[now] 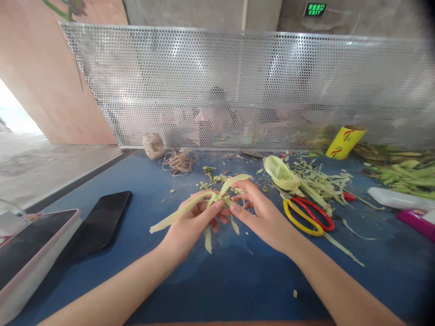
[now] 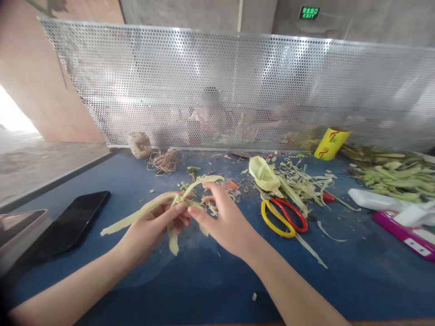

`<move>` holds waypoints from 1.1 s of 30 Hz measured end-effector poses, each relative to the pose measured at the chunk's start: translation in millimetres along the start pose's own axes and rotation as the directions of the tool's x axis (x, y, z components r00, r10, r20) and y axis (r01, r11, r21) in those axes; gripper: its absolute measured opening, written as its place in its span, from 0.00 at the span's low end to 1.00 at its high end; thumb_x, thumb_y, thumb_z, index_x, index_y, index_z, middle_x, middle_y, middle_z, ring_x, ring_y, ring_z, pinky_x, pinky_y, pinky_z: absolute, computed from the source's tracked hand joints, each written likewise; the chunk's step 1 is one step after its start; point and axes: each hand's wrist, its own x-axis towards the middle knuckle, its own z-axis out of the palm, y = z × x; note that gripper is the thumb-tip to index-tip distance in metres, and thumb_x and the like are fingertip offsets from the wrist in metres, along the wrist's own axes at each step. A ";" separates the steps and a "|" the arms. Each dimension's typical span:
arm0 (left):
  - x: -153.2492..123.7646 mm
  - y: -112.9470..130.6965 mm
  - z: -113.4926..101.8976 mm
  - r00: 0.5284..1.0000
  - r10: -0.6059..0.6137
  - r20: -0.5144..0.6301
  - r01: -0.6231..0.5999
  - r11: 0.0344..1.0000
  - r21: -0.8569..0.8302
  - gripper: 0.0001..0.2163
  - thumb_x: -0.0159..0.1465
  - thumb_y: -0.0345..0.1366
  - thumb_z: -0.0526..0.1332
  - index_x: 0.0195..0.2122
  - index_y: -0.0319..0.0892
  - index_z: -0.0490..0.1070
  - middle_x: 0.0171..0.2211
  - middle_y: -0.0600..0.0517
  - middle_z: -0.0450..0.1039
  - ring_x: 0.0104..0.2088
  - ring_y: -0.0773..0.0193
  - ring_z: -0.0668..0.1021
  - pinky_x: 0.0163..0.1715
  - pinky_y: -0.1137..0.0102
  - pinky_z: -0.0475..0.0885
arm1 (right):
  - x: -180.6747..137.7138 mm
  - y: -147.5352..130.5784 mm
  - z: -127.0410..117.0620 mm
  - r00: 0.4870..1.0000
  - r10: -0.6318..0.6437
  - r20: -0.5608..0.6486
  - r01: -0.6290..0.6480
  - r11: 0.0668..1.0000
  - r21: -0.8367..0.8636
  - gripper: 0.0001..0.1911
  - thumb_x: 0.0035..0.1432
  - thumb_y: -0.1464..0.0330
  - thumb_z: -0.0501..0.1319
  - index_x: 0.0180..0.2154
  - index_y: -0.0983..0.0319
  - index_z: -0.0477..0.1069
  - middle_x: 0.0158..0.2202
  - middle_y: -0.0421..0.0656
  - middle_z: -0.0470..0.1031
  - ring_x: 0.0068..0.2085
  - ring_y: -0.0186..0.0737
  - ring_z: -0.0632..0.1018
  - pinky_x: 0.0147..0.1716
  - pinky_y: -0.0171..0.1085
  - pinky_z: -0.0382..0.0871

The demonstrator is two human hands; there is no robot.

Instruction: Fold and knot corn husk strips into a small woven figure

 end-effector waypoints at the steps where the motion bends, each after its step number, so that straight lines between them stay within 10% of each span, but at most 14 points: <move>1: 0.5 -0.1 -0.5 1.000 0.011 -0.026 -0.012 1.000 -0.026 0.09 0.54 0.38 0.62 0.35 0.41 0.68 0.22 0.55 0.73 0.23 0.68 0.74 0.20 0.76 0.66 | 0.1 1.8 0.6 0.998 0.059 0.034 -0.062 0.995 0.077 0.27 0.53 0.58 0.57 0.53 0.55 0.54 0.56 0.48 0.58 0.49 0.43 0.70 0.43 0.43 0.67; 8: 4.4 1.6 -7.0 0.997 -0.007 -0.072 -0.002 0.993 -0.121 0.12 0.53 0.34 0.64 0.37 0.41 0.67 0.18 0.58 0.71 0.18 0.74 0.67 0.20 0.78 0.63 | 0.5 1.5 5.4 0.961 0.170 0.220 -0.184 0.982 0.042 0.07 0.54 0.67 0.57 0.36 0.62 0.68 0.25 0.40 0.74 0.29 0.36 0.74 0.30 0.34 0.64; 12: 4.9 3.0 -8.9 0.999 -0.045 0.002 0.044 0.984 -0.173 0.09 0.52 0.35 0.64 0.27 0.41 0.62 0.17 0.60 0.69 0.15 0.76 0.66 0.16 0.79 0.59 | 1.0 -3.9 -0.6 0.949 0.187 0.254 -0.209 0.976 0.061 0.14 0.58 0.61 0.52 0.30 0.62 0.70 0.18 0.38 0.71 0.21 0.32 0.69 0.24 0.32 0.59; 20: 4.8 4.6 -8.6 0.988 -0.148 0.039 0.153 0.963 -0.223 0.05 0.57 0.33 0.59 0.33 0.42 0.63 0.19 0.57 0.75 0.15 0.71 0.74 0.11 0.81 0.59 | 2.4 -4.0 -9.1 0.947 0.280 0.160 -0.295 0.952 0.079 0.18 0.54 0.56 0.55 0.21 0.62 0.71 0.11 0.37 0.67 0.17 0.31 0.66 0.21 0.31 0.59; 25: 2.8 5.0 -10.0 0.948 -0.185 0.261 0.271 0.896 -0.351 0.02 0.58 0.28 0.57 0.31 0.40 0.63 0.21 0.51 0.78 0.19 0.64 0.79 0.08 0.81 0.62 | 1.1 -7.2 -11.4 0.948 0.234 0.216 -0.258 0.962 0.093 0.17 0.52 0.58 0.58 0.20 0.63 0.70 0.10 0.36 0.67 0.15 0.27 0.64 0.20 0.29 0.57; 33: 5.0 2.3 -12.7 0.974 -0.059 0.218 0.153 0.882 -0.446 0.08 0.53 0.27 0.63 0.35 0.39 0.72 0.28 0.50 0.80 0.29 0.61 0.81 0.13 0.82 0.68 | 1.8 -5.3 -13.8 0.945 0.225 0.239 -0.296 0.899 0.324 0.13 0.55 0.62 0.57 0.34 0.65 0.73 0.09 0.34 0.64 0.12 0.24 0.60 0.16 0.29 0.48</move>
